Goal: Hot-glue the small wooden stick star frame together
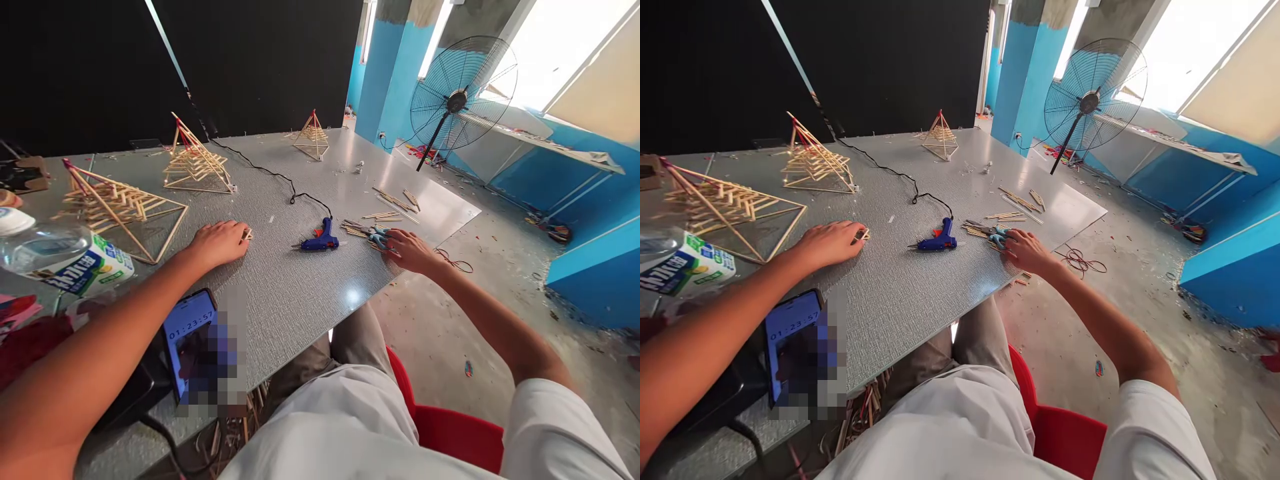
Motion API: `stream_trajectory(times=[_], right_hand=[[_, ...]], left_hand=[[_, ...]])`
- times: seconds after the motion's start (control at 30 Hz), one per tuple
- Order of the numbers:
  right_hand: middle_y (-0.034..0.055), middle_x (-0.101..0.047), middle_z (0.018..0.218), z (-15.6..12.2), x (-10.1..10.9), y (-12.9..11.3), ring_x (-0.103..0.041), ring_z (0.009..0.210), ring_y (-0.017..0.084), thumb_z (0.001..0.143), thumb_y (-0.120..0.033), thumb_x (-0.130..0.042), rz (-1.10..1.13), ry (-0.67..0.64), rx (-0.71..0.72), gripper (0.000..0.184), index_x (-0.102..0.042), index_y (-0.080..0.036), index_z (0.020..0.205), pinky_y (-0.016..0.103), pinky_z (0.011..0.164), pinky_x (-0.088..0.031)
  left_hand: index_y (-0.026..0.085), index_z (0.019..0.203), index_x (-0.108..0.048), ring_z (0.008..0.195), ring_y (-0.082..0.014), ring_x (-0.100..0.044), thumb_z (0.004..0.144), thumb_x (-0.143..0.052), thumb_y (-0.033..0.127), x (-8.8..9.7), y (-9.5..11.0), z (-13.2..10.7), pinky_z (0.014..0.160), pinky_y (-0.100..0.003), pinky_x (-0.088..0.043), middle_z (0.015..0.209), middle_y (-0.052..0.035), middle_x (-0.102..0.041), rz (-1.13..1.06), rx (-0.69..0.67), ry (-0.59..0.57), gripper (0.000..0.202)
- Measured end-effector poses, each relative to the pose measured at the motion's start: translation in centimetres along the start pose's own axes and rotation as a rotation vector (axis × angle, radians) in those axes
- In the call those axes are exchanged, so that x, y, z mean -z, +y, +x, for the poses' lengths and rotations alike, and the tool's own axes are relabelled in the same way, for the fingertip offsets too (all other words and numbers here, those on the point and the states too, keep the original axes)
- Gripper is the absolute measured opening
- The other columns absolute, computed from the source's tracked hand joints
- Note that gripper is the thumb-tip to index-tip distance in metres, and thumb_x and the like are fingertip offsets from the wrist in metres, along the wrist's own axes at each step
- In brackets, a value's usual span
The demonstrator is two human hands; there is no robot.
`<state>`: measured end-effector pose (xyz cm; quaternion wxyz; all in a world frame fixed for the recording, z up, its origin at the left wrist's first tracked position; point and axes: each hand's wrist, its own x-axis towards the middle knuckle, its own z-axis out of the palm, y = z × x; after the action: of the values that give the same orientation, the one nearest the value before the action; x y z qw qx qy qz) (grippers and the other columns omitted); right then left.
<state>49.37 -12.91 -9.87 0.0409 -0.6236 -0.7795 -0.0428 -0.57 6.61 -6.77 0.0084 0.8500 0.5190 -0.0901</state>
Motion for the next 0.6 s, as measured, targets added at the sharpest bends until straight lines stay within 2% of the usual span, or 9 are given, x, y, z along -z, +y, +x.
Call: stream_trajectory(times=[0.13,0.3,0.37,0.43,0.53,0.6], right_hand=[[0.0236,-0.073,0.167,0.2,0.3,-0.2,-0.065,0.160,0.040,0.119,-0.042,-0.052,0.044,0.007,-0.019,0.038,-0.080,-0.021,0.134,0.056,0.120,-0.061],[0.0219,-0.079,0.156,1.3,1.9,0.7,-0.081,0.121,0.035,0.117,-0.048,-0.050,0.132,0.050,-0.084,0.044,-0.082,-0.021,0.132,0.049,0.105,-0.063],[0.0204,-0.085,0.142,2.6,3.1,1.6,-0.080,0.106,0.032,0.116,-0.049,-0.051,0.171,0.075,-0.122,0.045,-0.083,-0.022,0.130,0.046,0.096,-0.063],[0.0146,-0.088,0.118,4.4,4.7,2.7,-0.077,0.096,0.028,0.114,-0.051,-0.056,0.215,0.090,-0.153,0.041,-0.084,-0.022,0.124,0.043,0.090,-0.061],[0.0059,-0.077,0.084,7.9,7.6,4.5,-0.067,0.076,0.021,0.113,-0.051,-0.063,0.277,0.119,-0.212,0.035,-0.082,-0.021,0.109,0.039,0.081,-0.058],[0.0053,-0.074,0.082,10.3,9.6,5.6,-0.065,0.072,0.019,0.114,-0.049,-0.065,0.320,0.147,-0.249,0.034,-0.077,-0.020,0.102,0.038,0.077,-0.058]], left_hand=[[0.010,0.160,-0.069,0.157,-0.0494,-0.067,0.111,-0.038,0.034,-0.1,-0.2,0.1,0.132,-0.071,-0.057,0.169,-0.0262,-0.069,-0.015,-0.008,0.001,0.063],[0.011,0.162,-0.068,0.159,-0.0480,-0.066,0.111,-0.035,0.035,-0.2,-0.4,0.2,0.134,-0.068,-0.056,0.170,-0.0263,-0.068,-0.024,-0.015,0.000,0.064],[0.011,0.161,-0.068,0.159,-0.0486,-0.066,0.110,-0.036,0.036,-0.1,-0.4,0.1,0.133,-0.068,-0.056,0.169,-0.0272,-0.068,-0.026,-0.015,0.002,0.065],[0.009,0.161,-0.068,0.157,-0.0501,-0.067,0.110,-0.036,0.035,-0.1,-0.3,0.0,0.133,-0.069,-0.056,0.169,-0.0284,-0.068,-0.029,-0.016,0.009,0.066],[0.008,0.161,-0.070,0.155,-0.0510,-0.069,0.110,-0.038,0.034,0.1,-0.2,-0.2,0.131,-0.070,-0.057,0.167,-0.0292,-0.069,-0.039,-0.022,0.019,0.065],[0.009,0.161,-0.070,0.154,-0.0505,-0.070,0.111,-0.040,0.033,0.2,-0.1,-0.3,0.130,-0.070,-0.059,0.167,-0.0287,-0.070,-0.046,-0.017,0.019,0.064]])
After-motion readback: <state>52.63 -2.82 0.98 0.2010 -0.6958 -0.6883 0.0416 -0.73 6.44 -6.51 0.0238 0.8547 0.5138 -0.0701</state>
